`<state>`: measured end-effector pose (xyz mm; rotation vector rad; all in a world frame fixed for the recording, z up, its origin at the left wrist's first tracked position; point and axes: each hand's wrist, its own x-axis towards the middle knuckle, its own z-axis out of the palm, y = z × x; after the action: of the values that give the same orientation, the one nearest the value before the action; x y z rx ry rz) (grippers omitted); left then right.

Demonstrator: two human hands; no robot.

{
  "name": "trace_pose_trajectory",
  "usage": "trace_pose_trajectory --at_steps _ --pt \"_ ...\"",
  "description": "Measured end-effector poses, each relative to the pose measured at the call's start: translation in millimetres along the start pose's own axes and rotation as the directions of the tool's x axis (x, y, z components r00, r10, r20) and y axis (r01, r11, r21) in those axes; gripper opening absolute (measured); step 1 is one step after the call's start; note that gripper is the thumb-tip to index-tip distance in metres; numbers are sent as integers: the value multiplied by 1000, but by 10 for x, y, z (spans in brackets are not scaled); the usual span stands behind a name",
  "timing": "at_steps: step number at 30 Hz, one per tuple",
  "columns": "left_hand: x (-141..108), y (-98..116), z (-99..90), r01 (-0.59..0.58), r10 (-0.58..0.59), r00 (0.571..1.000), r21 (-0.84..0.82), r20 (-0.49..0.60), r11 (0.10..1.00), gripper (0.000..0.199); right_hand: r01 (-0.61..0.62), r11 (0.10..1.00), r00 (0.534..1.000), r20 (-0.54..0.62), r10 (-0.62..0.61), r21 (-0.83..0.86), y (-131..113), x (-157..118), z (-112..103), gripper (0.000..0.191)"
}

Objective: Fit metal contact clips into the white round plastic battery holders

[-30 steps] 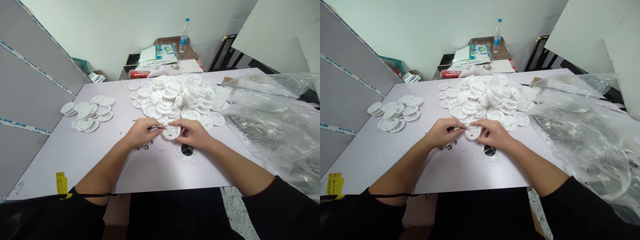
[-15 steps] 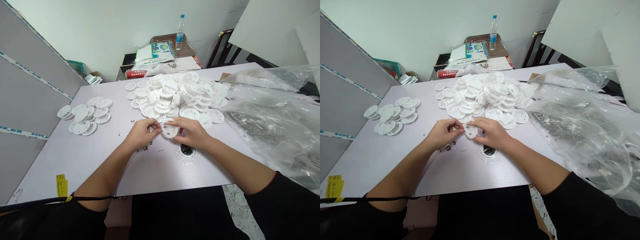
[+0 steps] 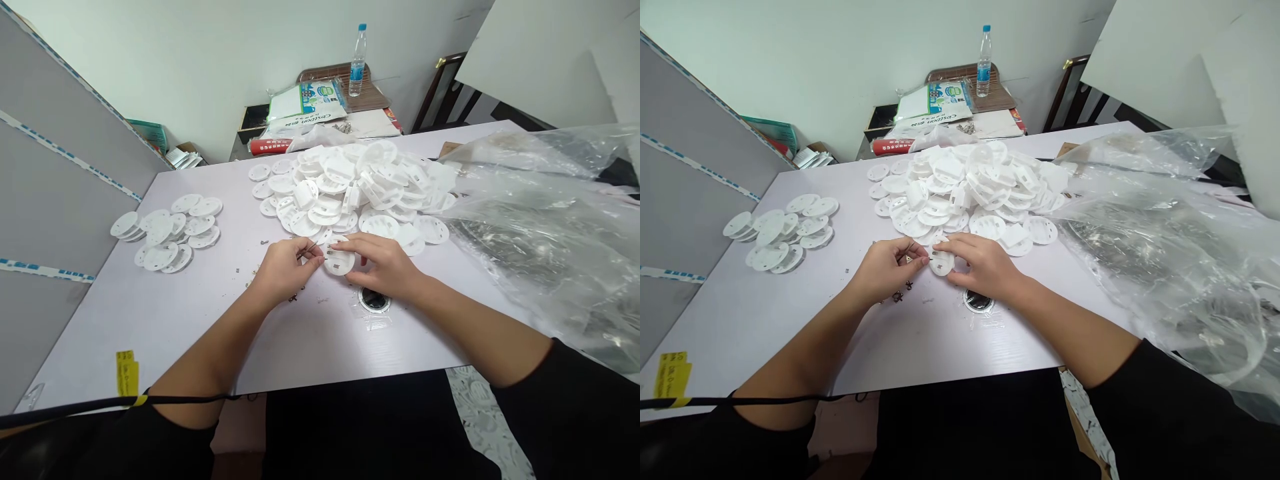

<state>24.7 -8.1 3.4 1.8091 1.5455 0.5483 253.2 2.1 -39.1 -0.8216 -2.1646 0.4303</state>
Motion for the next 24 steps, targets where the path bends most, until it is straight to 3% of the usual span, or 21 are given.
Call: trace_pose_trajectory --at_steps 8,14,24 --pt "-30 49 106 -15 13 998 -35 -55 999 16 122 987 986 -98 -133 -107 -60 8 54 27" --pt "-37 81 116 20 -24 999 -96 -35 995 21 146 988 972 -178 -153 -52 -52 20 62 22" --pt "-4 -1 54 -183 182 983 -53 -12 982 9 155 985 969 -206 -138 71 -24 18 18 33"
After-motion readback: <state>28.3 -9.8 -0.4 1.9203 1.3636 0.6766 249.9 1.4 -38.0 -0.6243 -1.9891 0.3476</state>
